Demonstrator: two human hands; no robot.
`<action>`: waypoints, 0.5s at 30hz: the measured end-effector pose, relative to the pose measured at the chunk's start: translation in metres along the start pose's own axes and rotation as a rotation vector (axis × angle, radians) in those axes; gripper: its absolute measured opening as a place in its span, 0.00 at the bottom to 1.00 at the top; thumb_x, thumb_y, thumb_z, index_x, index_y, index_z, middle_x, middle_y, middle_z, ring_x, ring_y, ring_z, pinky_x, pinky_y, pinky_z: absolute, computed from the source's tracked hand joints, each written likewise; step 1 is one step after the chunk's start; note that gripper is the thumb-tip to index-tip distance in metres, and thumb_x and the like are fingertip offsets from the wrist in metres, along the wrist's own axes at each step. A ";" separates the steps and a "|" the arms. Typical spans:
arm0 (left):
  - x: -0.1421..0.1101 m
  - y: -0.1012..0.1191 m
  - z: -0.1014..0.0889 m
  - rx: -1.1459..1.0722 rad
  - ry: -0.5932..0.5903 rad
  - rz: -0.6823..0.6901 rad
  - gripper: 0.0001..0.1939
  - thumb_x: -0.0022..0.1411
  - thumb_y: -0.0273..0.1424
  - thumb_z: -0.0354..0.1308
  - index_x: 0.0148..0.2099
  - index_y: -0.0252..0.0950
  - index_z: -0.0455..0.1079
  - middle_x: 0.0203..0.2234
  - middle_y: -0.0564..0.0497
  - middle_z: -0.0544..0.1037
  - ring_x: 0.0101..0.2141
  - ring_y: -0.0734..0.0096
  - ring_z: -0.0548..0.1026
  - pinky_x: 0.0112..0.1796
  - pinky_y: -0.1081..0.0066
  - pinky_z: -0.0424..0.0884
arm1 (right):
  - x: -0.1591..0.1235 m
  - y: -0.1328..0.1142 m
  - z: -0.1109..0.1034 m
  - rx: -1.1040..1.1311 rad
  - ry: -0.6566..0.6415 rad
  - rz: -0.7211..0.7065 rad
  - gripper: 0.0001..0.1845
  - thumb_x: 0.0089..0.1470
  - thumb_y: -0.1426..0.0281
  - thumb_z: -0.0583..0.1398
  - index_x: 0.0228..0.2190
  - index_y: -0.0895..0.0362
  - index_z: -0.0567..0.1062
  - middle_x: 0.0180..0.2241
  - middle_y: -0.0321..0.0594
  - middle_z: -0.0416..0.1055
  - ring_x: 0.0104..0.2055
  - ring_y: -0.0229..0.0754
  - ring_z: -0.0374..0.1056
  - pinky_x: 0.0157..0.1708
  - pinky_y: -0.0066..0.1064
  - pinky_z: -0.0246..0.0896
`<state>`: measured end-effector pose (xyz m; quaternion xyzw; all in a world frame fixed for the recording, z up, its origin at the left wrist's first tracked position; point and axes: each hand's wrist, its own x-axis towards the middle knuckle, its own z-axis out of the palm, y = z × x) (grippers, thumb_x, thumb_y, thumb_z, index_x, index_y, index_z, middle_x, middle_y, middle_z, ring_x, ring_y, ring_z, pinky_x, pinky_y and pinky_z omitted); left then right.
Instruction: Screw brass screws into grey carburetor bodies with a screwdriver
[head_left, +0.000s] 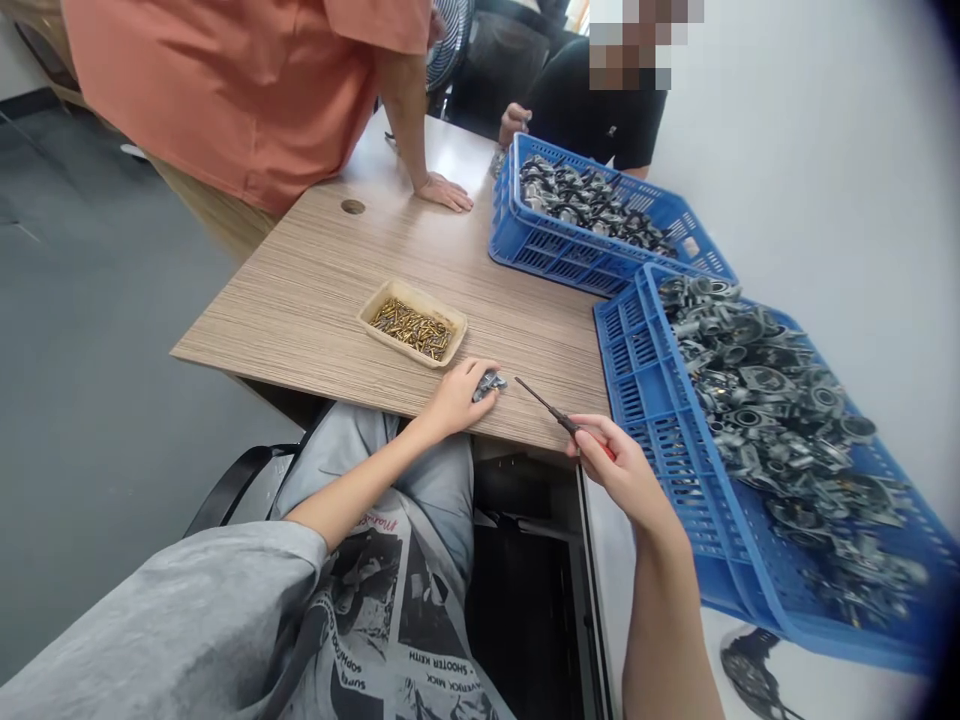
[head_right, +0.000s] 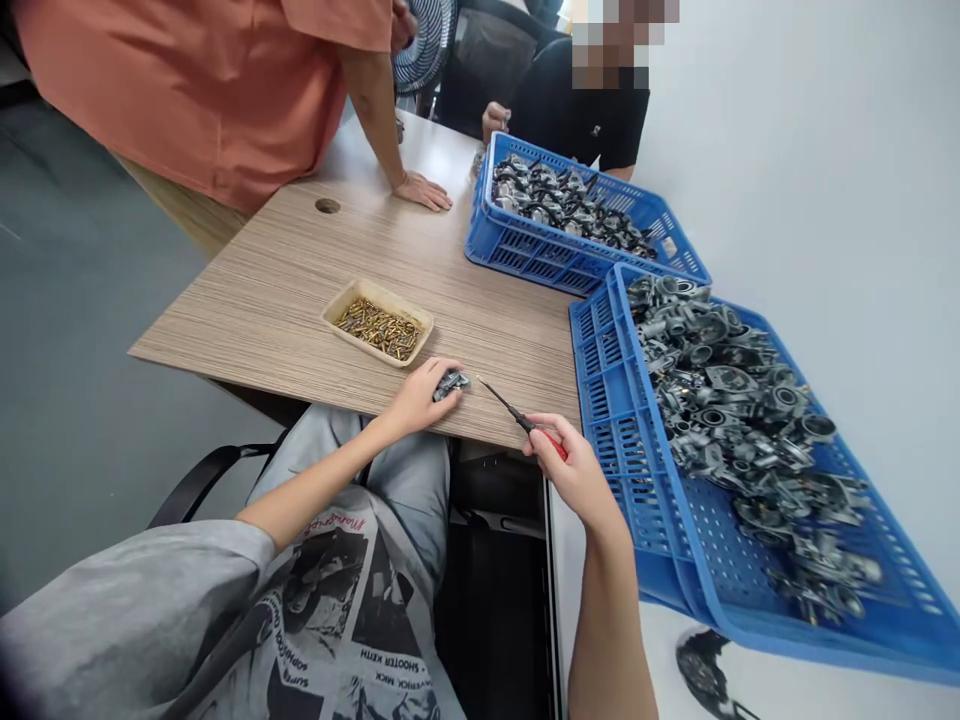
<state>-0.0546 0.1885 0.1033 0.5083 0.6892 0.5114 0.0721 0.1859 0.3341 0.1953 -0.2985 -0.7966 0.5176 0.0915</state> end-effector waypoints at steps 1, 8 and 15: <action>0.000 0.000 0.000 0.003 0.000 -0.003 0.19 0.68 0.32 0.58 0.59 0.37 0.69 0.53 0.42 0.77 0.56 0.55 0.76 0.59 0.57 0.71 | -0.001 -0.003 0.001 0.003 0.005 -0.009 0.22 0.65 0.50 0.61 0.50 0.53 0.74 0.24 0.33 0.68 0.20 0.34 0.51 0.19 0.28 0.45; -0.001 -0.001 -0.001 0.015 -0.008 0.005 0.20 0.68 0.33 0.58 0.60 0.38 0.68 0.54 0.42 0.76 0.56 0.56 0.76 0.60 0.58 0.71 | -0.007 -0.011 0.001 -0.170 0.014 -0.104 0.19 0.64 0.51 0.62 0.43 0.53 0.78 0.23 0.33 0.64 0.24 0.39 0.58 0.25 0.31 0.53; -0.001 0.001 -0.003 0.030 -0.019 0.018 0.20 0.68 0.32 0.58 0.60 0.37 0.69 0.54 0.42 0.77 0.55 0.57 0.76 0.58 0.59 0.72 | -0.003 -0.014 0.001 -0.253 0.064 -0.145 0.18 0.63 0.52 0.62 0.41 0.52 0.81 0.28 0.39 0.74 0.29 0.45 0.67 0.31 0.34 0.62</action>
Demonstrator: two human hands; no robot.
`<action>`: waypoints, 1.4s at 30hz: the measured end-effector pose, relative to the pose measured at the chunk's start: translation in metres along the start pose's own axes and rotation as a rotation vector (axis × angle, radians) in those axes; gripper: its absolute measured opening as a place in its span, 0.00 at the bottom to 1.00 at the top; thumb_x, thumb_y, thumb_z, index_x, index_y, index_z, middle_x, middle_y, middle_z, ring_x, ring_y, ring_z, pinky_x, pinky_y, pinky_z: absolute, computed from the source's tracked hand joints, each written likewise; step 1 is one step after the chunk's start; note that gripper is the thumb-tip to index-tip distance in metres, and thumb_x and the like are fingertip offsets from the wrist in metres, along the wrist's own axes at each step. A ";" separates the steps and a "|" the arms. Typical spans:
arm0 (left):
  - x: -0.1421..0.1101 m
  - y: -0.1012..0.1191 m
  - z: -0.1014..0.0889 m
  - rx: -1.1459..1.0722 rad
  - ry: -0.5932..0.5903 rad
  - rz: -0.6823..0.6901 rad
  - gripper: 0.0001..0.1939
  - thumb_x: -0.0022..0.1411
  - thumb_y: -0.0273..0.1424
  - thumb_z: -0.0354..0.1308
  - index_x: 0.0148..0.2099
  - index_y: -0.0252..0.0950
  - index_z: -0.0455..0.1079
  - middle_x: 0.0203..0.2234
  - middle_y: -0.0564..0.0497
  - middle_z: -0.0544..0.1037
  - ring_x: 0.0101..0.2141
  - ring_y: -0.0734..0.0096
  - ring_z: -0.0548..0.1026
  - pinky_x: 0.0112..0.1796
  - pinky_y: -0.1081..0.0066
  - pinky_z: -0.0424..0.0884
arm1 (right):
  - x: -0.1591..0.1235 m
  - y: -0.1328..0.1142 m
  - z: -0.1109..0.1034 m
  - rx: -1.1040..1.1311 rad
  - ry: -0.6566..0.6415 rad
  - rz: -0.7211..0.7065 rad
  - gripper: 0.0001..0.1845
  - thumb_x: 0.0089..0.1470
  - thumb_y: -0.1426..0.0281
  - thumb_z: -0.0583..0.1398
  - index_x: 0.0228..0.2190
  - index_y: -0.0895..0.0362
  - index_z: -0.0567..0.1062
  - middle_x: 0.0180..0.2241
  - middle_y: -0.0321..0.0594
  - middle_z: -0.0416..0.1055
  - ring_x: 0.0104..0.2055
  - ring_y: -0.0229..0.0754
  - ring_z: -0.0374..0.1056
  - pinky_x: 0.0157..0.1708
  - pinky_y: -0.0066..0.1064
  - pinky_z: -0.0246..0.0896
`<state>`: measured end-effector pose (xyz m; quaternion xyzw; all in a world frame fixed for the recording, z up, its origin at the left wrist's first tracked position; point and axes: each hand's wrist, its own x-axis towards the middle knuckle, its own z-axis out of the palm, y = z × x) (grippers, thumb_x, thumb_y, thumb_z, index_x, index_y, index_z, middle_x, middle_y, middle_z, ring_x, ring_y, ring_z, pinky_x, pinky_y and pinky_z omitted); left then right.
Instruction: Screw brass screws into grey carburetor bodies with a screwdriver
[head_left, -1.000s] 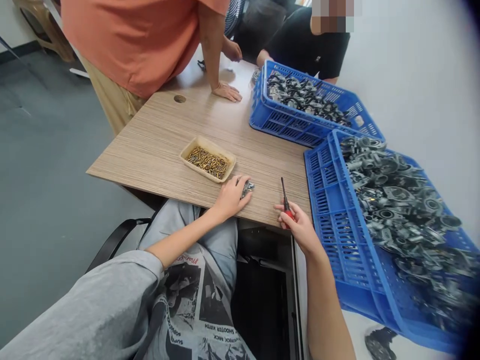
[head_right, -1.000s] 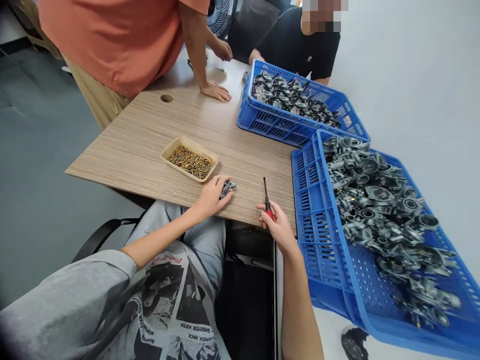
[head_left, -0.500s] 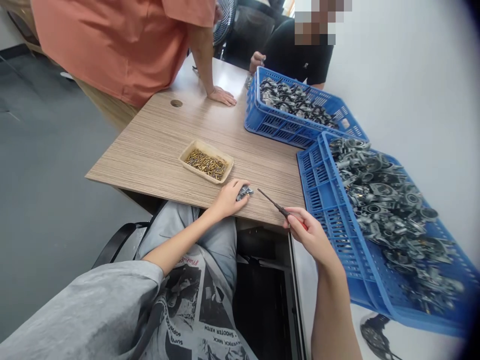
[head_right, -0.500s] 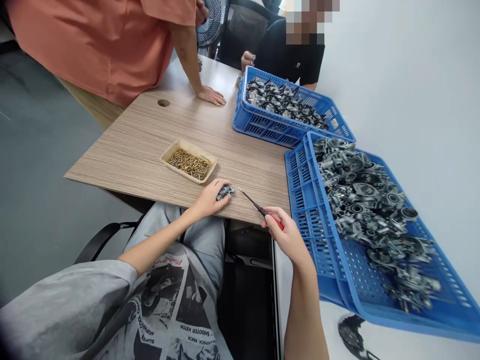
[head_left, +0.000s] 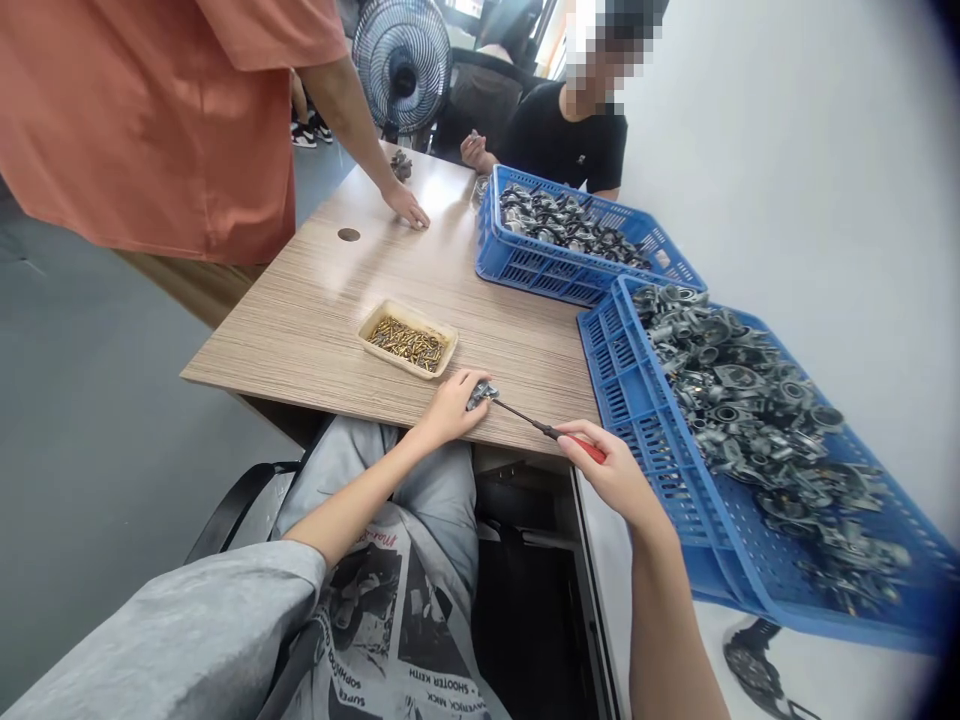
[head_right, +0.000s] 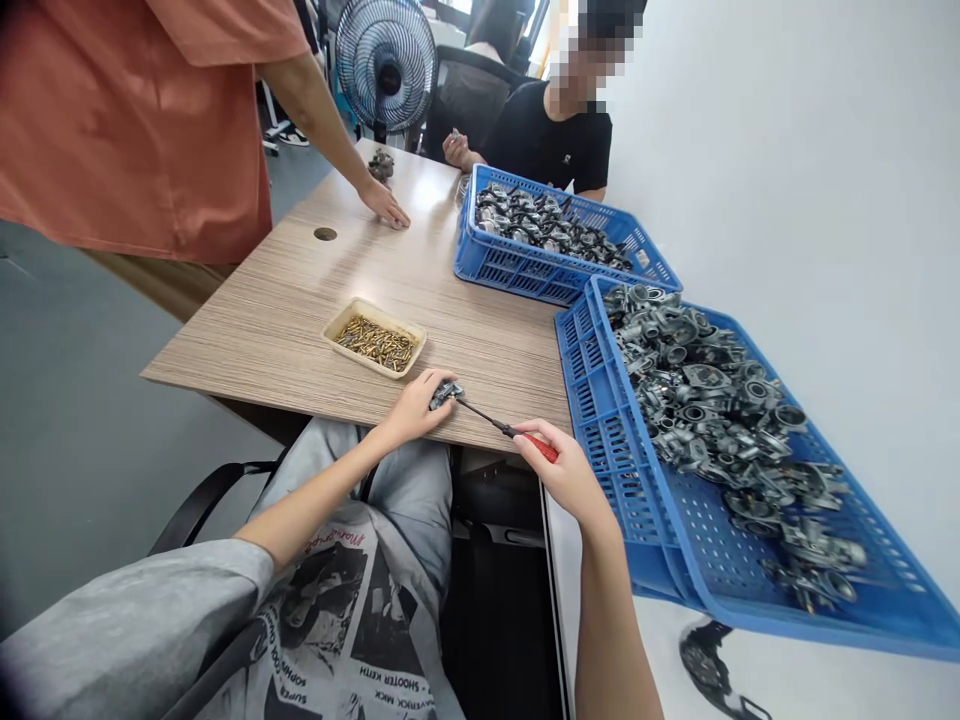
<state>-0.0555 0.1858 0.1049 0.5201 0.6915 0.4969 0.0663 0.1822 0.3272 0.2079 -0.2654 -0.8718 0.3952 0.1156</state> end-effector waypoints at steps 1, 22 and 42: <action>0.000 0.000 0.000 0.003 -0.003 0.000 0.20 0.68 0.32 0.58 0.61 0.38 0.69 0.54 0.42 0.77 0.55 0.57 0.76 0.58 0.59 0.72 | 0.000 0.000 0.000 -0.005 0.002 -0.003 0.17 0.63 0.52 0.62 0.41 0.52 0.81 0.28 0.39 0.74 0.29 0.45 0.67 0.30 0.34 0.62; 0.004 0.010 0.001 0.390 -0.114 0.066 0.27 0.71 0.35 0.53 0.69 0.37 0.64 0.63 0.36 0.67 0.56 0.47 0.69 0.57 0.50 0.68 | -0.002 0.038 0.024 0.345 0.040 0.241 0.25 0.58 0.43 0.65 0.35 0.50 0.68 0.17 0.23 0.47 0.16 0.32 0.43 0.15 0.26 0.38; 0.011 0.004 -0.011 0.157 -0.107 0.095 0.30 0.66 0.38 0.65 0.66 0.40 0.63 0.67 0.35 0.62 0.69 0.44 0.61 0.67 0.44 0.61 | 0.001 0.076 0.051 0.496 0.283 0.150 0.24 0.53 0.47 0.69 0.36 0.52 0.73 0.21 0.30 0.67 0.17 0.34 0.56 0.16 0.28 0.50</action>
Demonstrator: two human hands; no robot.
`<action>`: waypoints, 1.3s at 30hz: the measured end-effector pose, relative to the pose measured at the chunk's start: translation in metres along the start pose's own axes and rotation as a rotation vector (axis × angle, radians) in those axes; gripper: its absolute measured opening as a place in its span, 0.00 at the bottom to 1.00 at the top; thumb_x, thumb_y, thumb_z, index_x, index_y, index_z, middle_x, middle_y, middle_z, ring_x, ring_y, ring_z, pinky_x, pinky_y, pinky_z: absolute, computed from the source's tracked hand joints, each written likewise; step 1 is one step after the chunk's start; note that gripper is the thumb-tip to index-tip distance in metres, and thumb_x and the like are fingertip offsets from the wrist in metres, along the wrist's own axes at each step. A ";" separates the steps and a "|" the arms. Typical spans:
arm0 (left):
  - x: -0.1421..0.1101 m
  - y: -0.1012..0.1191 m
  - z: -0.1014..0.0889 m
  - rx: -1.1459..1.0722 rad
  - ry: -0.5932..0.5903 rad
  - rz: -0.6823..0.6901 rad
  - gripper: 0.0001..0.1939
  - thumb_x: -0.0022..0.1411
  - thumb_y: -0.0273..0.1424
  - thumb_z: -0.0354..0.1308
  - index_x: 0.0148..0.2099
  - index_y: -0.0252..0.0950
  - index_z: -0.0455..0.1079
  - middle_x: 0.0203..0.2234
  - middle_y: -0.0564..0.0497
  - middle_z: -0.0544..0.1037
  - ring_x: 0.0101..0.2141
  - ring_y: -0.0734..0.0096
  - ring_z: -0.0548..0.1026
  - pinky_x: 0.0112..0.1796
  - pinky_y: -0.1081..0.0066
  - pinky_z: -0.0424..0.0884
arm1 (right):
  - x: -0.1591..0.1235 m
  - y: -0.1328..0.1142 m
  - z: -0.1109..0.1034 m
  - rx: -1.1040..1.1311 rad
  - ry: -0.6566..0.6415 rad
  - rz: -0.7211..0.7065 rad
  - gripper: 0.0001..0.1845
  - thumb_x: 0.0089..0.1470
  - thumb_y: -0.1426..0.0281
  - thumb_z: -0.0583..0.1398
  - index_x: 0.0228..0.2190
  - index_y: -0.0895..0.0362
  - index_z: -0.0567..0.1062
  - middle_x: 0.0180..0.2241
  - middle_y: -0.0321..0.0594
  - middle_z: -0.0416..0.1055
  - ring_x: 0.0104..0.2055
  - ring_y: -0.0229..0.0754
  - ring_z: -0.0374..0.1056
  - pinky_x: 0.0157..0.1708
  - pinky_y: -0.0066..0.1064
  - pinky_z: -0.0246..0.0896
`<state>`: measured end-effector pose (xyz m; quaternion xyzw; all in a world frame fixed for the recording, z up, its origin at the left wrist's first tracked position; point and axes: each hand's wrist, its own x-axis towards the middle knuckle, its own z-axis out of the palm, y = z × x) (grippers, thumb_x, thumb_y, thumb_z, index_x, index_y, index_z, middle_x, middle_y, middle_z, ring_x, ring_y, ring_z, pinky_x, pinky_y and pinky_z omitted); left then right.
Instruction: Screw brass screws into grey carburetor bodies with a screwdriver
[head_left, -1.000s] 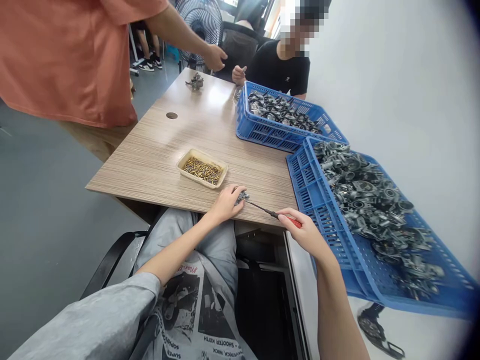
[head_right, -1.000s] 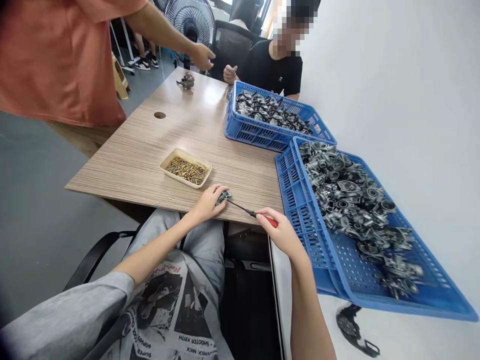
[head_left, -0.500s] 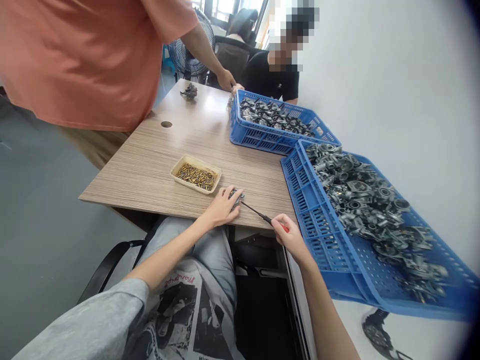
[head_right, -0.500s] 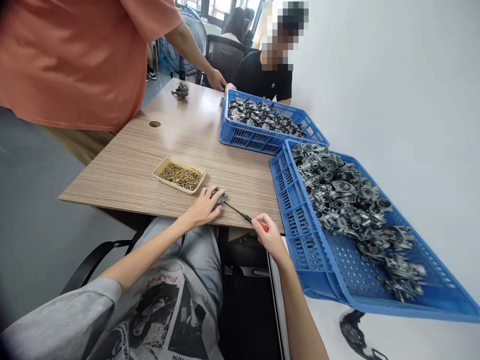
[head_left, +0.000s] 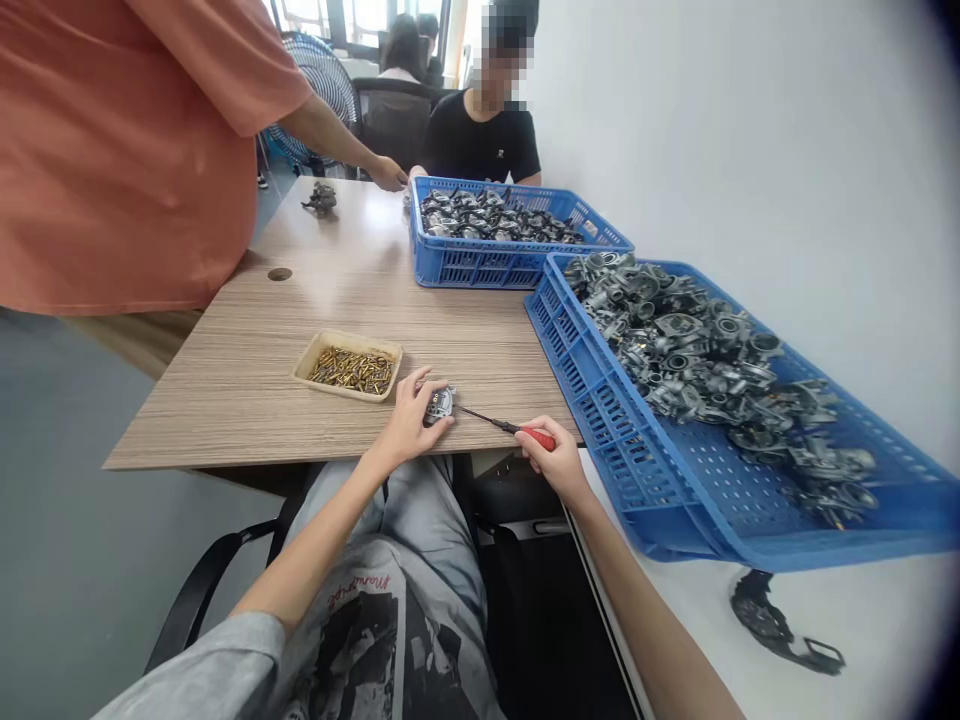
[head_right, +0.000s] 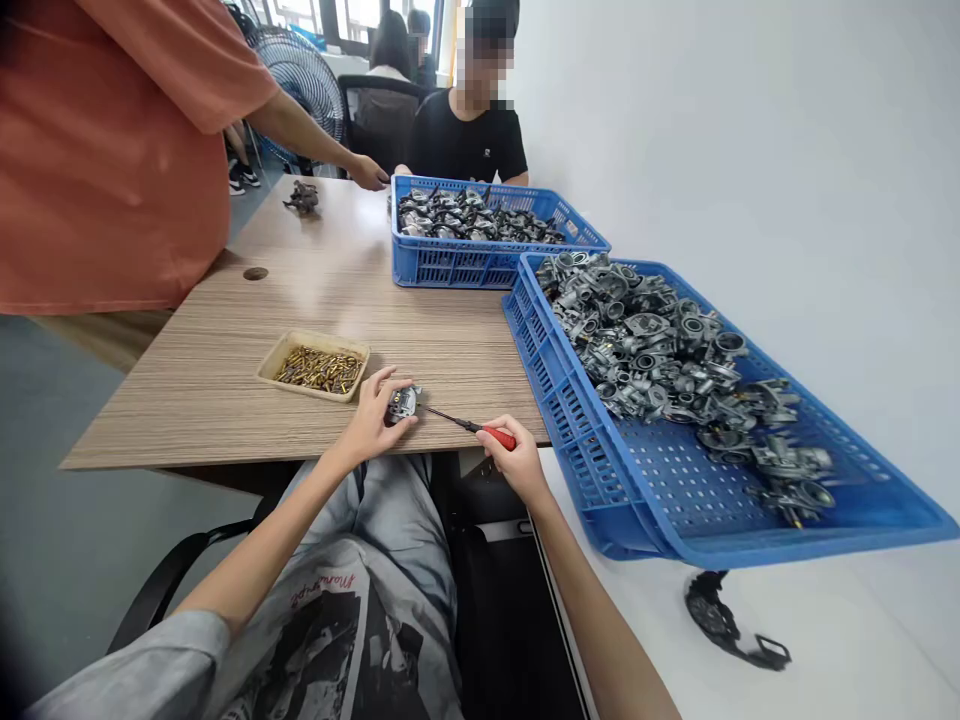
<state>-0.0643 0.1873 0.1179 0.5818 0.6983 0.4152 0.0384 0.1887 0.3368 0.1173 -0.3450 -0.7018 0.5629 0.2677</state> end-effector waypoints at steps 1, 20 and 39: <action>0.002 0.000 0.000 -0.022 -0.022 -0.005 0.30 0.65 0.38 0.66 0.65 0.40 0.64 0.67 0.35 0.61 0.70 0.43 0.60 0.67 0.45 0.62 | 0.000 0.002 0.001 -0.011 0.021 -0.006 0.24 0.53 0.47 0.69 0.36 0.52 0.73 0.21 0.31 0.68 0.17 0.35 0.56 0.17 0.28 0.50; 0.014 -0.005 0.002 -0.215 -0.009 -0.189 0.32 0.58 0.37 0.67 0.62 0.40 0.60 0.51 0.47 0.77 0.49 0.61 0.78 0.54 0.62 0.74 | -0.007 0.013 0.002 -0.007 -0.075 -0.013 0.21 0.61 0.50 0.65 0.40 0.50 0.65 0.25 0.29 0.65 0.21 0.36 0.57 0.23 0.30 0.52; 0.008 -0.009 -0.005 -0.189 -0.012 -0.140 0.28 0.59 0.37 0.67 0.58 0.40 0.63 0.48 0.48 0.77 0.47 0.61 0.77 0.52 0.62 0.73 | -0.010 0.014 0.002 -0.035 -0.086 -0.114 0.20 0.65 0.51 0.62 0.45 0.51 0.65 0.24 0.28 0.61 0.23 0.38 0.59 0.25 0.31 0.56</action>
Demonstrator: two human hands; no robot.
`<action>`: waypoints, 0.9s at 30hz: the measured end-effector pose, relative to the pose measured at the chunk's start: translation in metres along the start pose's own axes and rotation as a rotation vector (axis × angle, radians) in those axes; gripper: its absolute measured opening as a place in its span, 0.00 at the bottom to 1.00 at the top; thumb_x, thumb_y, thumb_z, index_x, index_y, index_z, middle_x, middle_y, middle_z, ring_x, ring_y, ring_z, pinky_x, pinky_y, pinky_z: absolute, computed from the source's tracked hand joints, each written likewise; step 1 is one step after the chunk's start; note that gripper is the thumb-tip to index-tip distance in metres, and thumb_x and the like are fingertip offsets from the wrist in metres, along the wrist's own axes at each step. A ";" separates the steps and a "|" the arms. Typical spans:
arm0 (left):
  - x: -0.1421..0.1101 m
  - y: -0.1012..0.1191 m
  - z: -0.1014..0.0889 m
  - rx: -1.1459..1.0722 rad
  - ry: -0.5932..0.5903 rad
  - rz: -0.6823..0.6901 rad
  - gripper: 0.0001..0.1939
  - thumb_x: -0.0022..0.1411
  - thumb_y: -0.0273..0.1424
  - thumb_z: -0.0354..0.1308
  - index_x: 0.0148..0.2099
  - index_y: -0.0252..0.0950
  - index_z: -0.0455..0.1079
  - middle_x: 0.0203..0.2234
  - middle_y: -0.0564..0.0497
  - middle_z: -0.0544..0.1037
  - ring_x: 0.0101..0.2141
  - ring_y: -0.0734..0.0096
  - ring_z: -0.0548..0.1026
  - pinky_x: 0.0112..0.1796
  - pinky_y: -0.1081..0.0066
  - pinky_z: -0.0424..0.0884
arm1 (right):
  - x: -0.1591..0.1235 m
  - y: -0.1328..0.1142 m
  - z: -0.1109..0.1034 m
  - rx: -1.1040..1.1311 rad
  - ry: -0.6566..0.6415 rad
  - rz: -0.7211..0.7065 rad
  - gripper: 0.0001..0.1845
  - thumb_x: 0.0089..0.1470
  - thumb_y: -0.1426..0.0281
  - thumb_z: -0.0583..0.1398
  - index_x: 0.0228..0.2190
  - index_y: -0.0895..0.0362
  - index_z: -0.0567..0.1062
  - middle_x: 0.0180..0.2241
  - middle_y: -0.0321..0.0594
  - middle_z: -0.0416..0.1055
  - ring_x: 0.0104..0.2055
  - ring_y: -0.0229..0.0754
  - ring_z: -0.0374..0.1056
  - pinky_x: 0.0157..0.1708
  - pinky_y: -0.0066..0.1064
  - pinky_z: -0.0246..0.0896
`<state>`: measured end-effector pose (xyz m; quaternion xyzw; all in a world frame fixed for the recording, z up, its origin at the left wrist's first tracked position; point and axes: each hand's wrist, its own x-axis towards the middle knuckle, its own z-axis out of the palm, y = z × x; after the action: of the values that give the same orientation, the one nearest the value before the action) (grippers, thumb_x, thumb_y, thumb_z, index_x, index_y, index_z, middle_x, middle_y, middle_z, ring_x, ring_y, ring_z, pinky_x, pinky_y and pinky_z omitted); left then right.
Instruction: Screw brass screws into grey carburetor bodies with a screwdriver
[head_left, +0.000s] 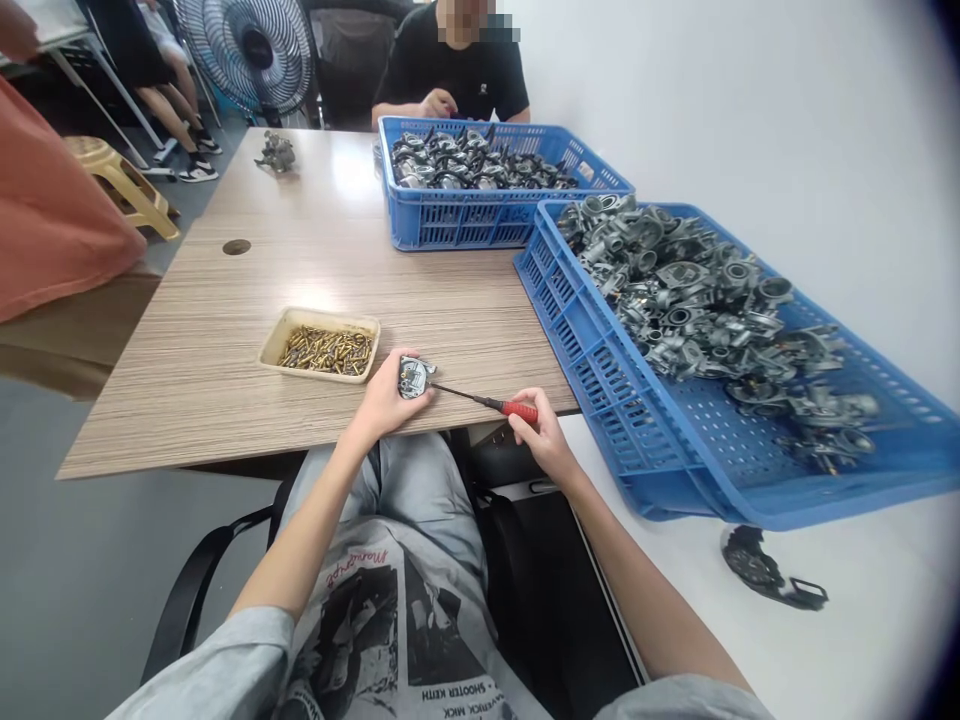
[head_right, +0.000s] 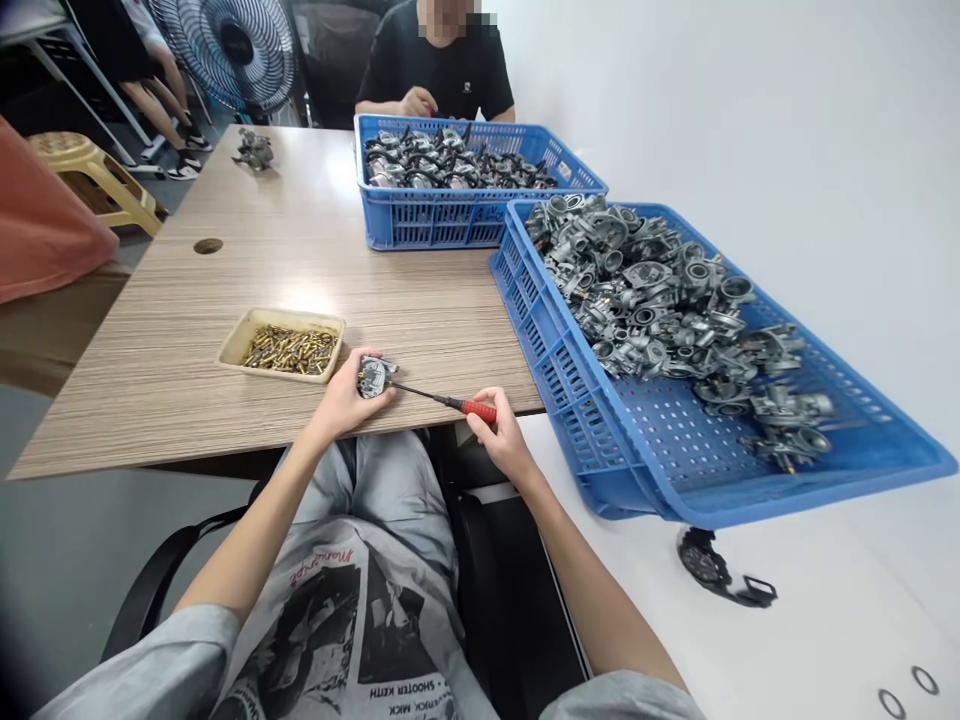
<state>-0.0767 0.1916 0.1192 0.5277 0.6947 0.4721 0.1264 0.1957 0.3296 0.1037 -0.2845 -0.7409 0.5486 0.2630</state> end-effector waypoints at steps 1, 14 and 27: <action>0.000 0.000 0.001 0.001 0.010 0.007 0.27 0.60 0.37 0.67 0.58 0.40 0.63 0.48 0.48 0.77 0.47 0.61 0.77 0.51 0.63 0.73 | 0.000 0.000 0.000 0.015 -0.006 -0.001 0.20 0.64 0.51 0.62 0.45 0.51 0.65 0.25 0.28 0.62 0.23 0.38 0.59 0.25 0.31 0.56; -0.003 0.001 0.002 0.014 0.047 -0.010 0.28 0.59 0.35 0.68 0.59 0.40 0.63 0.46 0.48 0.77 0.45 0.62 0.77 0.50 0.63 0.73 | 0.000 -0.001 0.004 -0.017 0.034 -0.003 0.21 0.65 0.48 0.60 0.44 0.50 0.66 0.24 0.28 0.62 0.22 0.39 0.59 0.24 0.32 0.57; -0.003 -0.002 0.004 0.016 0.066 0.010 0.28 0.60 0.36 0.67 0.59 0.40 0.62 0.49 0.46 0.76 0.49 0.60 0.77 0.54 0.60 0.72 | 0.001 0.002 0.004 -0.034 0.052 0.003 0.20 0.66 0.48 0.59 0.43 0.51 0.67 0.24 0.29 0.62 0.24 0.39 0.61 0.27 0.32 0.60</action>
<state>-0.0744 0.1913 0.1145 0.5164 0.6996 0.4843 0.0966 0.1927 0.3284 0.1012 -0.3041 -0.7425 0.5289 0.2765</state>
